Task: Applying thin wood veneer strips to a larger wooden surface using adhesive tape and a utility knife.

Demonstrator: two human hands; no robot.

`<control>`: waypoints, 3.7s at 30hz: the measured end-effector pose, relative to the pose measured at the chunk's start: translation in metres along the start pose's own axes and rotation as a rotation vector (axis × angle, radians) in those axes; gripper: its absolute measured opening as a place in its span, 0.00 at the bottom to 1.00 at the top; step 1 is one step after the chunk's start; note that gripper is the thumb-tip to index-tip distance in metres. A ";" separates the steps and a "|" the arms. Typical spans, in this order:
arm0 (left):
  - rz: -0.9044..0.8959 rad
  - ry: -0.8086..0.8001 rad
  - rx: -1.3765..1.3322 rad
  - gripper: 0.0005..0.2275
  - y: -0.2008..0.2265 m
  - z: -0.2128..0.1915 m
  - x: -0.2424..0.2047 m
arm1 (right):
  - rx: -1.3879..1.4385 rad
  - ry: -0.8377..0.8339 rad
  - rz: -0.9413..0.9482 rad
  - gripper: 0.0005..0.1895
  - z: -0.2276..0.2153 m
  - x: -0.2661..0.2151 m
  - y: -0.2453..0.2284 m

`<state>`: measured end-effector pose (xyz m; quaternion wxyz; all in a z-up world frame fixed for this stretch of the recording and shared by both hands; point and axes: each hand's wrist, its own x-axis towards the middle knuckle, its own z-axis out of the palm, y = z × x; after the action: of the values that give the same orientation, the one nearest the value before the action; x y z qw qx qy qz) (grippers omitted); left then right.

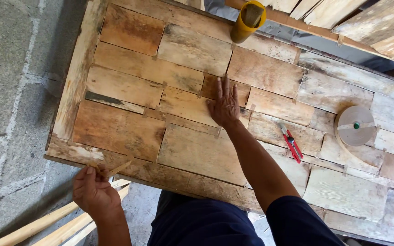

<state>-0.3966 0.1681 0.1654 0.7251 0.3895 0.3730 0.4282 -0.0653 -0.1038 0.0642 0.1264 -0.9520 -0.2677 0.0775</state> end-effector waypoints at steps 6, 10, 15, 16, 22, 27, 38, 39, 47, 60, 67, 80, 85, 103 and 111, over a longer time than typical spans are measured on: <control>-0.024 -0.022 0.015 0.02 0.003 0.024 0.007 | 0.012 0.143 0.132 0.50 0.000 0.007 -0.007; -0.033 -0.055 0.020 0.03 0.000 0.025 0.010 | 0.110 0.050 -0.003 0.47 0.005 0.008 -0.008; -0.012 -0.078 0.031 0.02 -0.004 0.024 0.013 | -0.019 0.123 0.203 0.48 0.009 0.014 -0.010; -0.013 -0.082 0.032 0.02 -0.002 0.028 0.012 | -0.018 0.124 0.207 0.48 0.005 0.019 -0.010; 0.011 -0.089 0.098 0.03 0.000 0.037 0.009 | -0.003 -0.001 0.078 0.48 0.004 0.030 -0.005; 0.016 -0.193 0.221 0.03 -0.004 0.054 0.003 | 0.082 0.143 0.252 0.52 0.010 0.009 -0.009; -0.014 -0.958 0.687 0.04 -0.036 0.162 -0.085 | 0.771 0.120 -0.113 0.26 -0.148 -0.123 -0.077; 0.023 -1.010 0.723 0.04 -0.034 0.173 -0.096 | 0.819 0.130 -0.169 0.28 -0.162 -0.133 -0.076; 0.005 -1.074 0.825 0.06 -0.039 0.200 -0.157 | 0.672 0.149 -0.159 0.23 -0.194 -0.182 -0.038; 0.128 -1.073 0.707 0.06 -0.054 0.202 -0.204 | 0.588 0.294 -0.135 0.21 -0.190 -0.227 -0.010; -0.257 -1.081 0.425 0.16 -0.075 0.196 -0.190 | 0.322 0.462 -0.446 0.21 -0.196 -0.230 -0.016; -0.320 -1.045 0.513 0.19 -0.096 0.214 -0.155 | 0.593 0.248 -0.293 0.17 -0.204 -0.214 0.013; -0.204 -1.171 0.729 0.16 -0.120 0.219 -0.162 | 0.692 0.125 -0.150 0.19 -0.209 -0.176 0.040; -0.553 -0.569 0.974 0.11 -0.299 0.282 -0.148 | 0.471 -0.160 -0.058 0.21 -0.086 -0.033 0.134; -0.573 -0.503 1.431 0.15 -0.310 0.296 -0.131 | 0.381 -0.127 -0.066 0.22 -0.058 -0.017 0.143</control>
<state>-0.0816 -0.1258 0.0424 0.4440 0.7329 0.4676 -0.2171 0.0032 -0.2422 0.0802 0.2897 -0.8947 -0.2867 0.1825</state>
